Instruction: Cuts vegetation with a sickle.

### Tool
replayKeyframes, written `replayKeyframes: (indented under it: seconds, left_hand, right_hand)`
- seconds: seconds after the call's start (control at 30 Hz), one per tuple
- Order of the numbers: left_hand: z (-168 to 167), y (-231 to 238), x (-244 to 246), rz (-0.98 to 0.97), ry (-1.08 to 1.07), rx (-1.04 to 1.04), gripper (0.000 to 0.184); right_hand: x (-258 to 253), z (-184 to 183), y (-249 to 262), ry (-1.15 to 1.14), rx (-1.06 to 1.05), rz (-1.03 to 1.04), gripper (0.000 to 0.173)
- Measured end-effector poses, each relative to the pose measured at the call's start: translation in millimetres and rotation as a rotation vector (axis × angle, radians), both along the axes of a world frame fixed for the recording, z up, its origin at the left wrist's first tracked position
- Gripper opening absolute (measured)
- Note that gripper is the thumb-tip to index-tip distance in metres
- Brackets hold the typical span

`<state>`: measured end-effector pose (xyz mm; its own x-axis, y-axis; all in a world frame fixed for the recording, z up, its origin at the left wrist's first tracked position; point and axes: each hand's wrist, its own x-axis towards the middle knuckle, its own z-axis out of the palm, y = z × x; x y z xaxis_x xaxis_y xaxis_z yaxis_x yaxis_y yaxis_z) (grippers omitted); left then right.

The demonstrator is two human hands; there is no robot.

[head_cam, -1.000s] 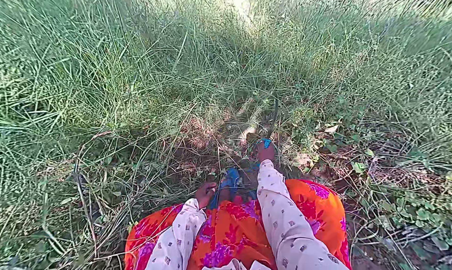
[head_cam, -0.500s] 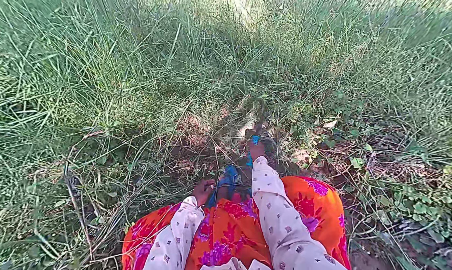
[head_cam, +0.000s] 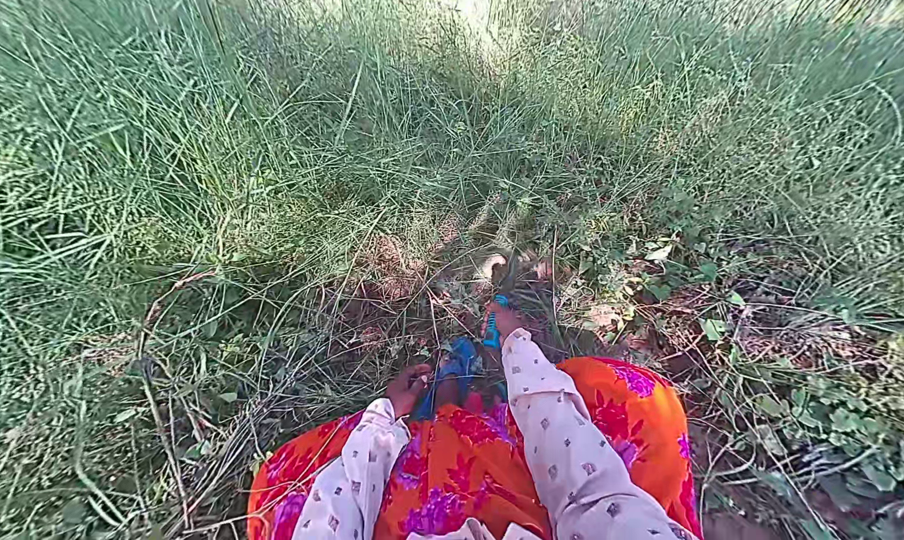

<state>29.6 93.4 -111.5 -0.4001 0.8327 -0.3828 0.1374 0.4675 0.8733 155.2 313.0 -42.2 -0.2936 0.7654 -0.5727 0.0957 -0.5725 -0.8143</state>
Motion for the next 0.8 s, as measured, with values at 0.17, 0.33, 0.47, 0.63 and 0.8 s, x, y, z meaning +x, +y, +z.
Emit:
replayKeyframes:
  seconds: [0.17, 0.33, 0.47, 0.63, 0.8]
  left_hand:
    - [-10, -1, -1, -0.006, -0.011, -0.019, 0.039]
    - [-3, -1, -3, 0.021, -0.007, 0.004, 0.039]
    - [-1, 1, 2, 0.018, 0.006, 0.006, 0.037]
    - [-1, -3, 1, 0.018, -0.011, 0.014, 0.038]
    - [-11, 1, -3, -0.040, 0.050, -0.017, 0.038]
  right_hand:
    - [-7, 7, 14, -0.175, 0.391, 0.011, 0.039]
    - [26, -34, 52, -0.426, 0.373, -0.130, 0.047]
    - [29, -64, 41, -0.457, 0.096, -0.054, 0.052]
    - [11, -33, 5, -0.225, 0.006, -0.151, 0.043]
    - [-14, 14, -61, -0.082, 0.081, 0.306, 0.037]
